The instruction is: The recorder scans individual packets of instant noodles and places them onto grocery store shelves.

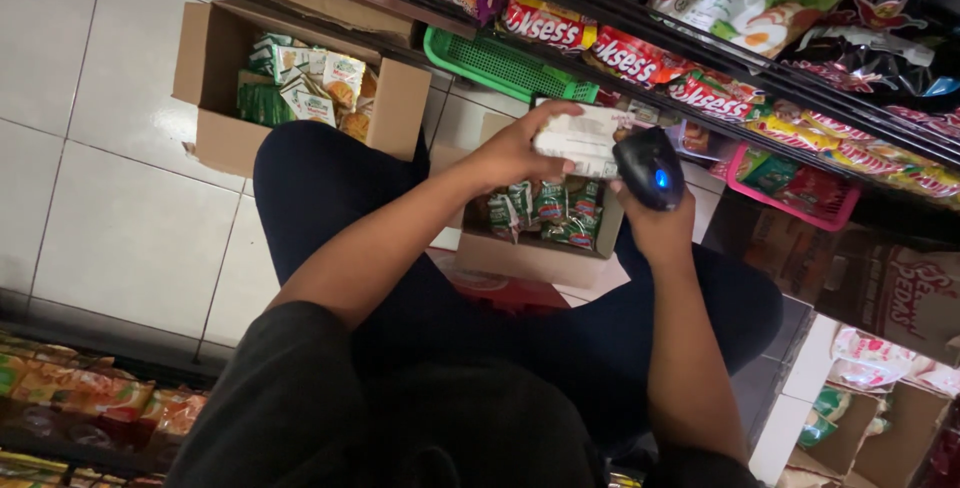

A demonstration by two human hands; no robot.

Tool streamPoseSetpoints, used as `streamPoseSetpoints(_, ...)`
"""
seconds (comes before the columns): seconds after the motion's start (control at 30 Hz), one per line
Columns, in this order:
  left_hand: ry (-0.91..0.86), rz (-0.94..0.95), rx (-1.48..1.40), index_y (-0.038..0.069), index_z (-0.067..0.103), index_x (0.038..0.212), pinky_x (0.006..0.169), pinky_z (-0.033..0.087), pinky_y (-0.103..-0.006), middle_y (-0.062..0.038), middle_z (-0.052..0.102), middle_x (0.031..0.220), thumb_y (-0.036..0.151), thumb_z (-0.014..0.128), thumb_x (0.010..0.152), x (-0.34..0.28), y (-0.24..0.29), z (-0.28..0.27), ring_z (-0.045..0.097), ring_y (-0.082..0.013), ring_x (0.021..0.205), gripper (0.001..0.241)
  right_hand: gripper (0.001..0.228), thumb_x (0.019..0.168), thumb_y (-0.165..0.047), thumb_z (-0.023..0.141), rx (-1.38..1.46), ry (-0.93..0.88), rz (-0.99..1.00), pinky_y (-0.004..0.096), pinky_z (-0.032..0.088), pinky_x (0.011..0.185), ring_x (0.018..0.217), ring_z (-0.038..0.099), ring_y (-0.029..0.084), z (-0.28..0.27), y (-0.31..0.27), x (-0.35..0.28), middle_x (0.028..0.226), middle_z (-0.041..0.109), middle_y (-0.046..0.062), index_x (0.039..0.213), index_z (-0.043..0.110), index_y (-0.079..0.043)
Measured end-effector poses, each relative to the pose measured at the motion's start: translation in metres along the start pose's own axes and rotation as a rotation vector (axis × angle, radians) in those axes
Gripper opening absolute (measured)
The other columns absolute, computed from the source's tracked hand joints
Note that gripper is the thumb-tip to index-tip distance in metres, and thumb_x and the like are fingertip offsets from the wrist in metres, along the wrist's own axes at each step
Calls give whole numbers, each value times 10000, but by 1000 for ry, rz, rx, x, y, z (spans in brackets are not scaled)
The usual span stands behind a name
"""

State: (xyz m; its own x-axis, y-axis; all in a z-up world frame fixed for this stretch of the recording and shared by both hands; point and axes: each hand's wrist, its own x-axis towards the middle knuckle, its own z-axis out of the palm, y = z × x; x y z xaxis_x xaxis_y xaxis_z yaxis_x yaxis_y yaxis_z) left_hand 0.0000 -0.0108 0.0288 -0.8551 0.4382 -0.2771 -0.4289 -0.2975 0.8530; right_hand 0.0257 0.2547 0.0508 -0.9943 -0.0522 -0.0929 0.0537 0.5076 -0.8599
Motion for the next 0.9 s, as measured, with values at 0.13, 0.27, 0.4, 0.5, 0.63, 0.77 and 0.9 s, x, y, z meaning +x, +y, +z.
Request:
streamPoseSetpoints(0.13, 72, 462, 354, 153, 470, 1456, 1063, 520, -412, -190, 543, 1412, -46, 837, 825, 13, -26, -14, 568, -327, 1309, 756, 322, 894, -222, 845, -82, -37, 72, 303, 546, 679, 720, 685, 161, 0, -1, 1, 850, 725, 104, 1074, 710, 7)
streamPoseSetpoints(0.27, 278, 323, 482, 187, 464, 1412, 991, 536, -389, -168, 599, 1303, -12, 801, 745, 10, -23, -12, 639, -311, 1197, 773, 316, 940, -252, 725, 75, -224, 187, 298, 563, 594, 659, 735, 160, 6, -5, -1, 796, 728, 70, 1099, 650, 10)
streamPoseSetpoints(0.4, 365, 337, 548, 200, 471, 1397, 1014, 513, -403, -184, 577, 1282, -2, 832, 724, 12, -27, -12, 615, -337, 1206, 790, 344, 989, -285, 675, 16, -402, 330, 323, 587, 566, 626, 754, 206, 11, -2, -3, 729, 714, 117, 1008, 678, 58)
streamPoseSetpoints(0.5, 379, 398, 571, 190, 481, 1397, 1028, 495, -414, -199, 559, 1301, -13, 838, 725, 11, -29, -13, 592, -354, 1216, 787, 318, 991, -291, 654, 100, -404, 317, 320, 585, 563, 623, 744, 205, 11, -12, -5, 713, 699, 113, 1028, 658, 24)
streamPoseSetpoints(0.63, 384, 436, 588, 188, 494, 1392, 1031, 502, -409, -199, 563, 1331, -50, 787, 693, 14, -35, -16, 593, -357, 1225, 795, 295, 992, -273, 645, 191, -376, 336, 327, 569, 546, 607, 727, 212, 10, -11, -6, 716, 672, 97, 1012, 642, 21)
streamPoseSetpoints(0.77, 378, 379, 541, 189, 491, 1385, 1024, 509, -403, -182, 572, 1301, -3, 812, 724, 13, -30, -13, 612, -347, 1223, 759, 303, 1001, -262, 655, 225, -369, 322, 324, 585, 563, 613, 727, 198, 9, -6, -6, 712, 671, 87, 981, 641, 40)
streamPoseSetpoints(0.9, 411, 352, 633, 196, 498, 1344, 980, 516, -404, -185, 575, 1320, 143, 863, 815, 10, -20, -10, 613, -362, 1191, 644, 246, 959, -208, 716, -45, -322, 243, 341, 535, 557, 607, 696, 265, 8, -22, -6, 706, 723, 116, 1015, 688, 30)
